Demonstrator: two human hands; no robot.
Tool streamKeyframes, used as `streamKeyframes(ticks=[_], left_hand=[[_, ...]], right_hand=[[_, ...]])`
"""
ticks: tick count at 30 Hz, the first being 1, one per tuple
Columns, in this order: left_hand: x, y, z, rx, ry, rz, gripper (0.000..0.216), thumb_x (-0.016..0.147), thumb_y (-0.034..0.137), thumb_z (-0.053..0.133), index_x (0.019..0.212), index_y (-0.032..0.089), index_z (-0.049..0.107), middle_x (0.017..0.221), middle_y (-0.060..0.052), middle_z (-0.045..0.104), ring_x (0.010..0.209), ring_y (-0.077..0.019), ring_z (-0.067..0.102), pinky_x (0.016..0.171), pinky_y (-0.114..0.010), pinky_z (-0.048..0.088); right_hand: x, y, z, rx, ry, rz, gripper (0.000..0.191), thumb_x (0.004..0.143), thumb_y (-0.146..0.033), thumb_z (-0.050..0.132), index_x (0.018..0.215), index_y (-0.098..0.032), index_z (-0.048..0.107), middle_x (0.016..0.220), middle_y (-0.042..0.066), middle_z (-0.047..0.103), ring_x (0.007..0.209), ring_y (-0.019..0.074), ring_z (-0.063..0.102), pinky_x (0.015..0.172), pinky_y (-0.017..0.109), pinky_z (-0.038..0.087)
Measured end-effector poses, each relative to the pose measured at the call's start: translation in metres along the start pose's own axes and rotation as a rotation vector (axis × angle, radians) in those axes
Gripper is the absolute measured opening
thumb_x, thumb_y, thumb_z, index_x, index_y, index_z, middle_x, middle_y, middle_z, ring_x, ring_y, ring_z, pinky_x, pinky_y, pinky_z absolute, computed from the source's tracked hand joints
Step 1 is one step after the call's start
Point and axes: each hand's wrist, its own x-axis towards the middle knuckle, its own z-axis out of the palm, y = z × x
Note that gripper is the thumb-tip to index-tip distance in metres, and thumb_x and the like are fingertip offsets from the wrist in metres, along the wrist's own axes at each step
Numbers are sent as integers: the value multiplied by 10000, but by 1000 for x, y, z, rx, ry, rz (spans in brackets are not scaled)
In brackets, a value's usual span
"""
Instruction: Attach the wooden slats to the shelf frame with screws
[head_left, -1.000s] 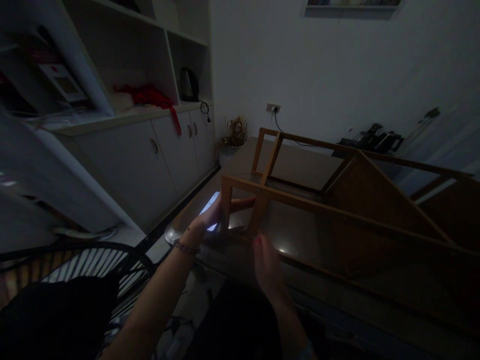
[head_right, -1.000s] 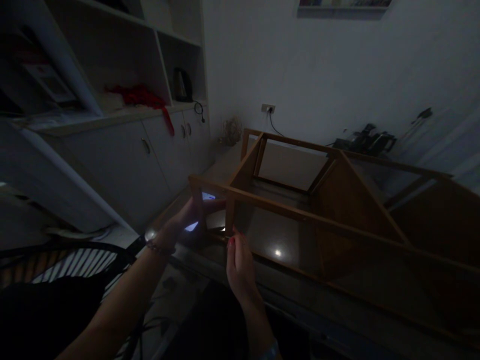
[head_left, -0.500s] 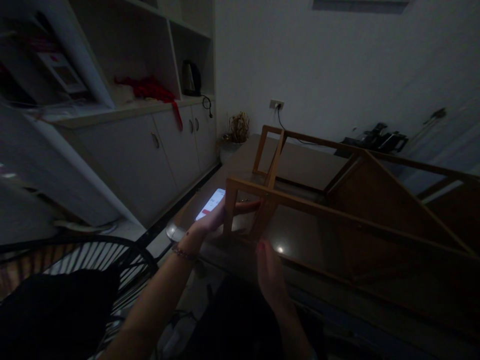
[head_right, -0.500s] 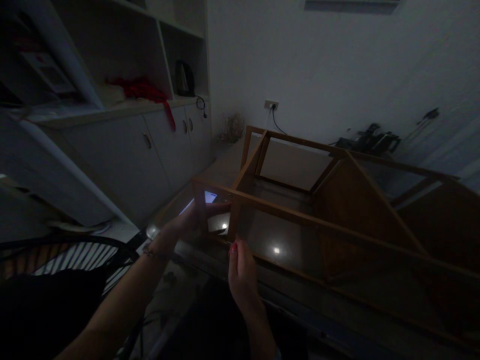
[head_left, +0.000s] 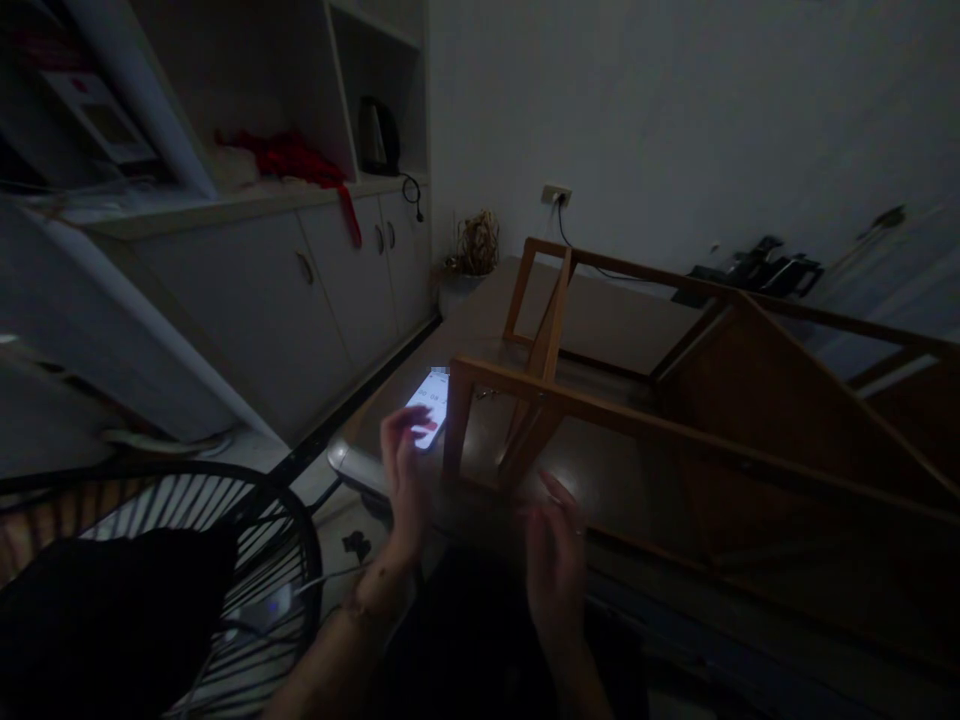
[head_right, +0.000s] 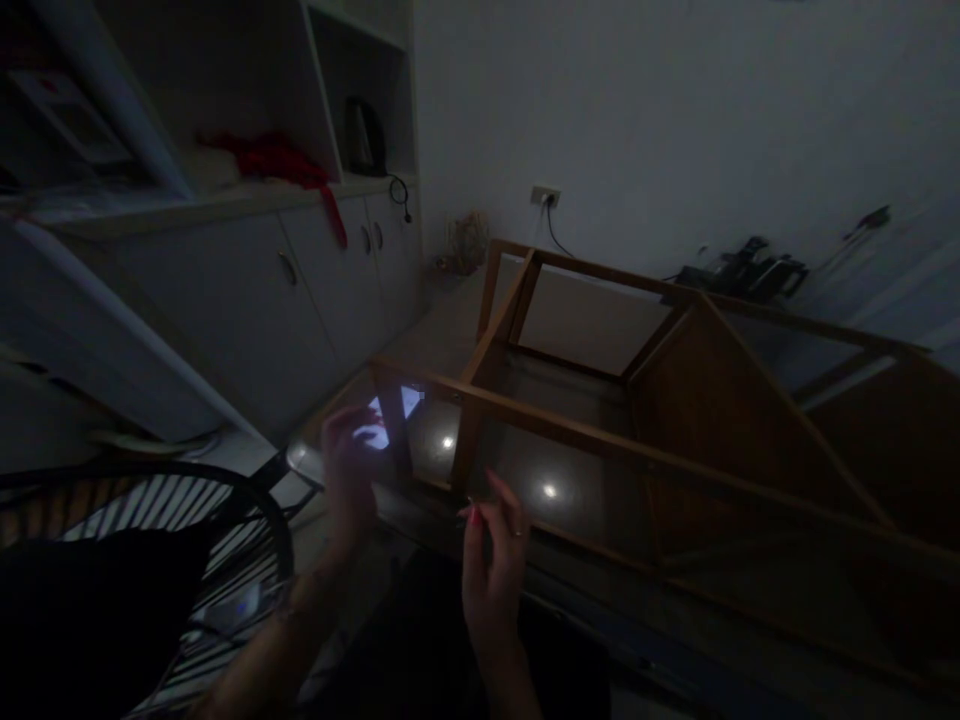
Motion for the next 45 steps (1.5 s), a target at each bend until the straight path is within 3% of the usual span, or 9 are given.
streamKeyframes(ticks=[2,8,13,17,24,31,37,42,45], left_hand=[[-35,-7,-9,74,148,48,238,866,449,479,877,225,560,912,-20,583,868,-171,543,795,-278,442],[-117,-35,-16,29,-346,-567,459,814,610,487,641,198,591,638,-24,586,650,-186,537,617,-297,455],[-122,-39,-15,-91,-302,-767,388,736,583,615,794,204,679,857,-44,687,817,-221,604,738,-319,499],[-109,-34,-14,-174,-383,-825,315,754,515,640,826,213,693,883,-31,685,846,-195,603,784,-286,492],[-96,-23,-7,-93,-444,-727,435,717,612,636,681,179,637,703,-4,594,684,-143,518,649,-230,452],[-99,-47,-11,-80,-477,-720,495,725,666,596,671,174,597,673,6,546,643,-131,479,620,-233,416],[-83,-38,-18,151,-475,-611,396,792,568,575,714,182,626,731,-1,593,751,-160,527,724,-244,418],[-64,-10,-26,288,-592,-343,325,866,452,511,680,200,599,647,14,579,632,-144,512,604,-237,377],[-57,-9,-34,390,-606,-161,205,903,347,489,811,202,601,724,8,603,655,-135,545,623,-236,381]], right_hand=[[-4,-3,-7,-58,48,-83,189,941,-246,469,939,-255,658,1183,53,575,1128,215,507,924,372,405],[-18,3,-15,-346,4,-521,267,902,-252,583,1137,-359,651,876,3,682,810,179,575,803,351,391],[-31,17,-11,-450,-44,-575,451,917,-247,566,1333,-406,491,877,-18,722,746,172,595,781,359,400],[-31,20,-11,-423,-95,-529,481,899,-261,591,1346,-398,478,975,-6,714,830,184,614,821,376,403],[-33,11,-8,-189,-116,-258,226,887,-307,588,1083,-372,678,916,17,638,848,176,589,743,331,456],[-33,3,1,208,-263,49,155,917,-273,530,880,-256,680,820,4,646,764,144,623,693,263,514],[-25,4,1,181,-319,6,132,905,-254,535,876,-240,663,845,14,683,781,151,658,719,259,543],[-21,4,-2,127,-354,-84,158,918,-225,507,940,-247,662,886,11,706,807,145,678,739,245,554],[-18,6,-4,104,-306,-96,147,917,-218,523,967,-244,659,903,9,718,808,143,688,730,237,558]])
